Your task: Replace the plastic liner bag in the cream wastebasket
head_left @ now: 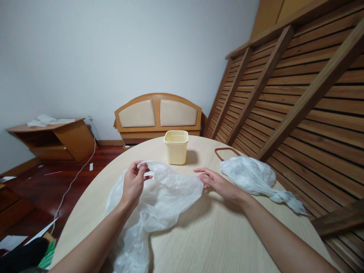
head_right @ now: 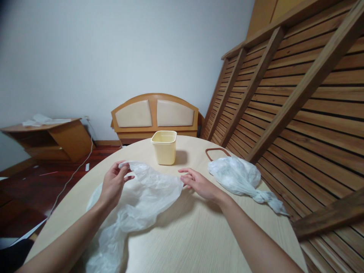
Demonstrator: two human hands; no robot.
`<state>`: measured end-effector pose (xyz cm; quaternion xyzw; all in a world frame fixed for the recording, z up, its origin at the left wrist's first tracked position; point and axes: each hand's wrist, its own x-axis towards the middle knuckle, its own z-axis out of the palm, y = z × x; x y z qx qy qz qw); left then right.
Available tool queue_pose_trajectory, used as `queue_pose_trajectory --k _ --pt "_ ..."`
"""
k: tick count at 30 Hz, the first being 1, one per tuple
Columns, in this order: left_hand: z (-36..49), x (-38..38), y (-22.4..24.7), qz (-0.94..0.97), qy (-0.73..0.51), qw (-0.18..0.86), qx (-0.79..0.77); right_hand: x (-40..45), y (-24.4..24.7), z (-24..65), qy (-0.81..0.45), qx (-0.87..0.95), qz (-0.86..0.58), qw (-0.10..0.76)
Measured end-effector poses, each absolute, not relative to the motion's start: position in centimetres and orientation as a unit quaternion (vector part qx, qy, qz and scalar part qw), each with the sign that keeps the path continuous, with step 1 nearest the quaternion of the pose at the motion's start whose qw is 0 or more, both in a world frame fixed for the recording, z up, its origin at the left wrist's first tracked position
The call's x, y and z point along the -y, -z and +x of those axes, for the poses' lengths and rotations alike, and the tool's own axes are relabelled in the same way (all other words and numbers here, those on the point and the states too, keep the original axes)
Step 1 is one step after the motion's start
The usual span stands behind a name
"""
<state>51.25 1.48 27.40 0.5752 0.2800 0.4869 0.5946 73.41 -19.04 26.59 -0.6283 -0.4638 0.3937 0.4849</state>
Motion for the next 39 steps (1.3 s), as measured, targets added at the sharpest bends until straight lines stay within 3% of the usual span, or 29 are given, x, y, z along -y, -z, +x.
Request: queue_pose_trajectory --k 7,12,22,29,34,39 --pt "51.1 -0.8 -27.9 0.518 -0.479 0.67 -0.23 18.7 -25.9 72.1 -0.441 0.515 -0.543 0.495" --pt "51.1 -0.7 -28.4 0.487 -0.476 0.702 -0.209 18.1 -25.6 71.6 -0.328 0.504 -0.611 0.515" --pt "50.7 -3.2 -28.1 0.466 -0.512 0.64 -0.332 19.5 -27.8 74.6 -0.26 0.398 -0.559 0.679" --pt "50.5 -4.1 -28.0 0.445 -0.535 0.625 -0.354 19.5 -28.2 75.9 -0.202 0.32 -0.561 0.736" --pt "50.6 -3.2 -28.2 0.474 -0.54 0.643 -0.265 19.1 -27.5 76.2 -0.204 0.313 -0.572 0.73" --pt "51.0 -0.6 -28.0 0.591 -0.488 0.624 -0.15 19.3 -27.9 74.3 -0.241 0.415 -0.573 0.664"
